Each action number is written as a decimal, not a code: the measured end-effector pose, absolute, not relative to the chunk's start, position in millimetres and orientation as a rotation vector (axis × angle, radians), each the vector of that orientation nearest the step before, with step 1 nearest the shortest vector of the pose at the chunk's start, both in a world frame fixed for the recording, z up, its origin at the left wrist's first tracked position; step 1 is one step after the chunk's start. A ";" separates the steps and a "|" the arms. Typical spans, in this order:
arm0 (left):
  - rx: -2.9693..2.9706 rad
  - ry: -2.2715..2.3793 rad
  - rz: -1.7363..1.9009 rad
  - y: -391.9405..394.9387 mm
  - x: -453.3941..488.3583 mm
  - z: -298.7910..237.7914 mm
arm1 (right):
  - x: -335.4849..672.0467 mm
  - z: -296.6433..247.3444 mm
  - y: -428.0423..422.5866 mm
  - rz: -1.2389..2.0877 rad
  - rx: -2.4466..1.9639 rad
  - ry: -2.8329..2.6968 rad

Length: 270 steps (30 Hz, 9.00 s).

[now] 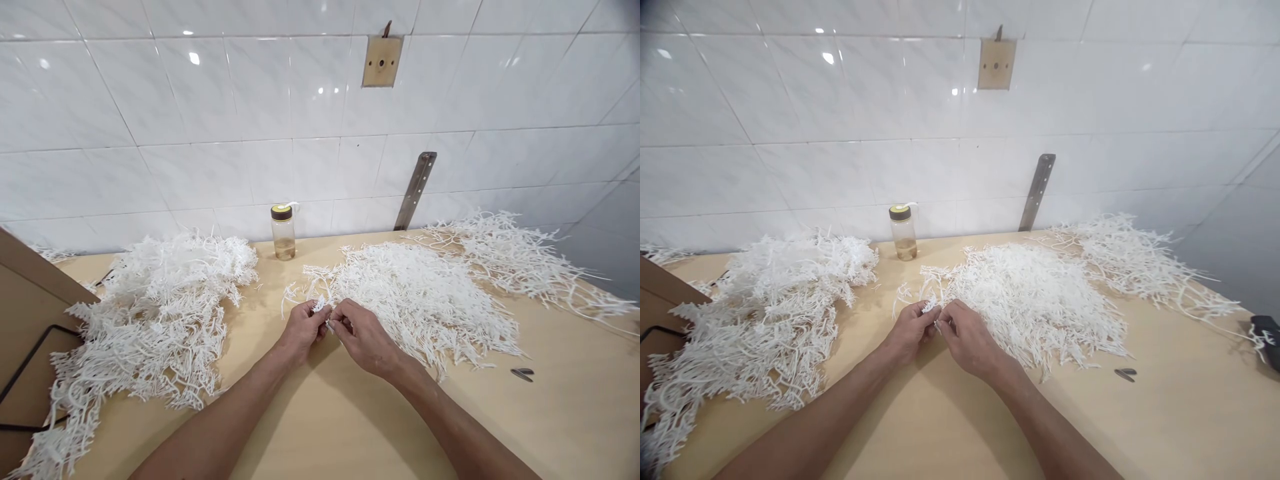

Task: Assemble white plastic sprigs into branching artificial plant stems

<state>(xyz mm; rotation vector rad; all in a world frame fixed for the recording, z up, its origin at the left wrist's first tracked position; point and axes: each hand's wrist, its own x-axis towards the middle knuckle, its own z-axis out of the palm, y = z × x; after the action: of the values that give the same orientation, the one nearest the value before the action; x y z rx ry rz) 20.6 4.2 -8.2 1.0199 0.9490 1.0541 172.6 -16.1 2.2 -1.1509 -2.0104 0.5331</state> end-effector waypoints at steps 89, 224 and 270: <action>1.240 1.013 1.173 4.6 24.4 -19.4 | 190.2 7.8 -4.8 0.537 -1.523 -1.643; 0.800 0.888 1.181 2.9 26.5 -11.9 | 185.7 3.6 -9.6 1.015 -1.194 -1.587; 0.918 0.892 1.002 -4.4 21.7 -0.3 | 188.6 8.4 -13.1 1.270 -1.284 -1.787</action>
<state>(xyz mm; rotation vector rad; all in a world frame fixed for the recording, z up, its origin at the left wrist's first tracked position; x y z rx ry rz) 21.7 -4.4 -0.3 0.9184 0.8920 1.0016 188.6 -13.1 8.4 -1.2844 -1.7868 1.2695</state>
